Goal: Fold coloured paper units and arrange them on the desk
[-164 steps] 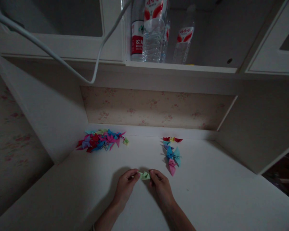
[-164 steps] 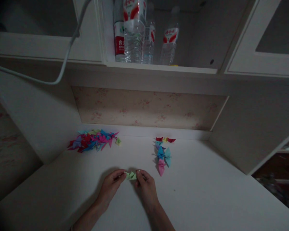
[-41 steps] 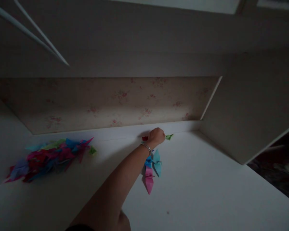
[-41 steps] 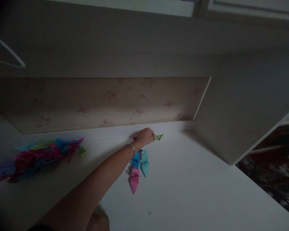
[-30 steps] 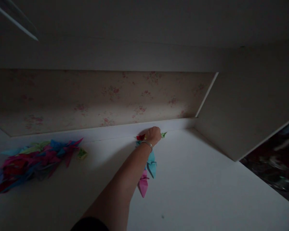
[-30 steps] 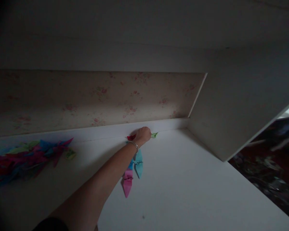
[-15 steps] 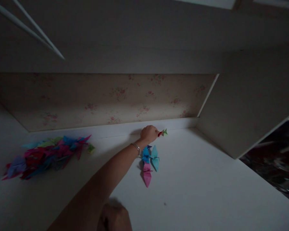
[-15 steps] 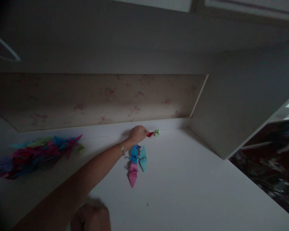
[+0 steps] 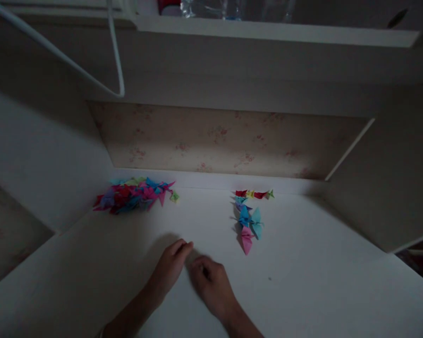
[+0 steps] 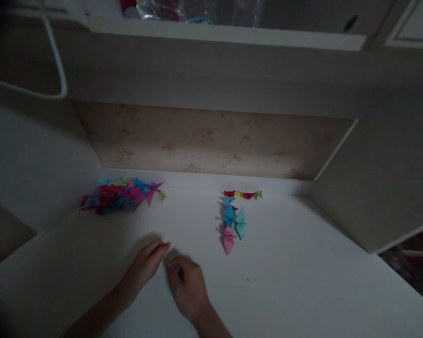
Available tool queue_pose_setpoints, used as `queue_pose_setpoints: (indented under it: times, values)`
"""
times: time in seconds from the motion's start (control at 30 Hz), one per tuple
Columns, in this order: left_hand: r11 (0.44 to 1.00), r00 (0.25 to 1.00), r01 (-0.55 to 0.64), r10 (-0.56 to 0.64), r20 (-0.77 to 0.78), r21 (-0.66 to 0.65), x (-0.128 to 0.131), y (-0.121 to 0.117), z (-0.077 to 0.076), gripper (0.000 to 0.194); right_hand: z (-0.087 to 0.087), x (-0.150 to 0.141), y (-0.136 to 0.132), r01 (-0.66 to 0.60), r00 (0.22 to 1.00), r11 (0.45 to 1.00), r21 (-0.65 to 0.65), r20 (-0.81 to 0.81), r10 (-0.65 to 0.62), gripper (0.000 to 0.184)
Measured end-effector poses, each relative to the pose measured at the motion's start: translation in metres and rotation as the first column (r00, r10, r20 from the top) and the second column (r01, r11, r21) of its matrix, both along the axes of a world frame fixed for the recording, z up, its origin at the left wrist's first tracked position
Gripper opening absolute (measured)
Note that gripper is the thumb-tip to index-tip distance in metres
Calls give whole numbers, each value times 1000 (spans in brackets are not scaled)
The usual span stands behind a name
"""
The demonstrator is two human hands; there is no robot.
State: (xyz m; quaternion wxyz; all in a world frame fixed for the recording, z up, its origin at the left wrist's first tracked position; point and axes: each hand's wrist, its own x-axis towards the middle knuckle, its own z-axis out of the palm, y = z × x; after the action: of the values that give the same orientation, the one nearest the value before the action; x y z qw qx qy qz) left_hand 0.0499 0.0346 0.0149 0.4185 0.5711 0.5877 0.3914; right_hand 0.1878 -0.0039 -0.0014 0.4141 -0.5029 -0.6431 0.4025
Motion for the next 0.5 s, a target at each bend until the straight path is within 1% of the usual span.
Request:
queue_pose_setpoints:
  times: [0.1,0.17,0.27,0.37,0.43,0.5]
  values:
    - [995,998,-34,40,52,-98,-24,-19,-18,36,-3,0,0,7,1000,1000,-26,0,-7,23]
    - [992,997,-24,32,66,-121,-30,-24,-23,37,-5,-1,-1,20,1000,999,-42,-3,-20,24]
    - [997,997,17,-11,76,-80,-30,-24,-21,36,-7,-4,-1,30,999,998,-47,15,-29,26]
    - [998,993,-22,29,112,-66,-28,-20,-17,32,-6,-16,0,85,996,994,-63,43,-83,27]
    - [996,984,-54,65,164,-74,-29,-17,-16,28,-2,-30,8,113,993,991,-71,54,-110,29]
    - [994,972,-67,83,218,-80,-32,-14,-16,24,3,-46,25,108,989,993,-41,104,-103,30]
